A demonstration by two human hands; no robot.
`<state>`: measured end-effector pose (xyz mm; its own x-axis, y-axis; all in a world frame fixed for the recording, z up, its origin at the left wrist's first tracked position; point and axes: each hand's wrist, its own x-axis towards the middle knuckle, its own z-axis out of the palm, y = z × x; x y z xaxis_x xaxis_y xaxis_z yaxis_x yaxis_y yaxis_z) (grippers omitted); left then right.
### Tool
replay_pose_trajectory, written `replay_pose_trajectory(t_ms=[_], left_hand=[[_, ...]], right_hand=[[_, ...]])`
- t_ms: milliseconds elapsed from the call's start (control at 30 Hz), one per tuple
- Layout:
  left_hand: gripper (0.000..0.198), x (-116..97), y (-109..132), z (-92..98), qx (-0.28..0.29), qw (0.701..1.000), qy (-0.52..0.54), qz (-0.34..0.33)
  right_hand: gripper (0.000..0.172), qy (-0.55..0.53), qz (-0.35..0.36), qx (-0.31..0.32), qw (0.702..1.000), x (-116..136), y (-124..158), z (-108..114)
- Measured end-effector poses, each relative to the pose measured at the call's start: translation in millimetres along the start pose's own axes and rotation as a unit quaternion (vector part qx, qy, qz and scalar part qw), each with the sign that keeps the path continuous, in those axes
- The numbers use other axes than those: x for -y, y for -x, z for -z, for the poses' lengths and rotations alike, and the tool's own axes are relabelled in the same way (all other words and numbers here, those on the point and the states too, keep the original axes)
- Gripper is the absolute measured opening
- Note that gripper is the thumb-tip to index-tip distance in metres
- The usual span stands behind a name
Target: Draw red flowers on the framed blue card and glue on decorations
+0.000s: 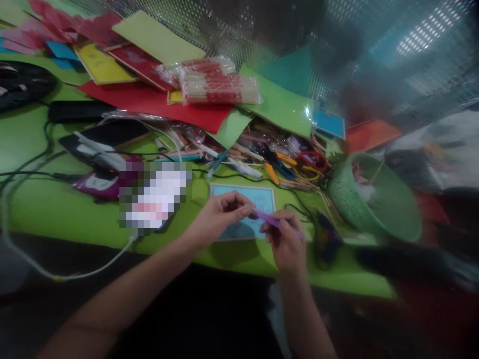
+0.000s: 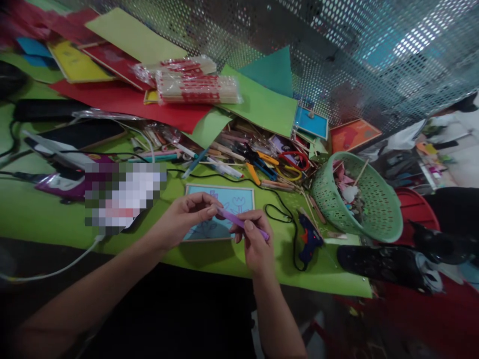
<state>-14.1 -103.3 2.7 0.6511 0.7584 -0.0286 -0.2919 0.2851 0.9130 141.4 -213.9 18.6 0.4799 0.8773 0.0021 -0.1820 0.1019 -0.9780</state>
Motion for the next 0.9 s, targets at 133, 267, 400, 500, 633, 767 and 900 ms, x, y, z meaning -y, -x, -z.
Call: replay_pose_trajectory(t_ms=[133, 267, 400, 500, 633, 767, 900], left_hand=[[0.036, -1, 8, 3.7, -0.064, 0.997, -0.005, -0.036], [0.024, 3, 24, 15.5, -0.170, 0.978, -0.049, -0.115], [0.016, 9, 38, 25.6, -0.181, 0.976, -0.063, -0.102], [0.016, 11, 42, 28.3, -0.180, 0.978, -0.056, -0.091], [0.014, 10, 43, 29.8, -0.169, 0.981, -0.045, -0.086], [0.014, 11, 45, 32.1, -0.160, 0.983, -0.033, -0.084], [0.014, 11, 46, 33.1, -0.154, 0.985, -0.022, -0.079]], right_hand=[[0.012, 0.079, 0.029, -0.028, 0.996, 20, -18, 11], [0.015, 0.193, 0.083, -0.032, 0.977, 37, -52, 16], [0.011, 0.336, 0.122, 0.013, 0.934, 35, -96, 2], [0.010, 0.379, 0.135, 0.039, 0.915, 19, -132, -17], [0.013, 0.427, 0.130, 0.064, 0.893, -3, -169, -38], [0.011, 0.576, 0.209, 0.051, 0.788, -5, -180, -41], [0.009, 0.663, 0.224, 0.046, 0.713, 2, -168, -30]])
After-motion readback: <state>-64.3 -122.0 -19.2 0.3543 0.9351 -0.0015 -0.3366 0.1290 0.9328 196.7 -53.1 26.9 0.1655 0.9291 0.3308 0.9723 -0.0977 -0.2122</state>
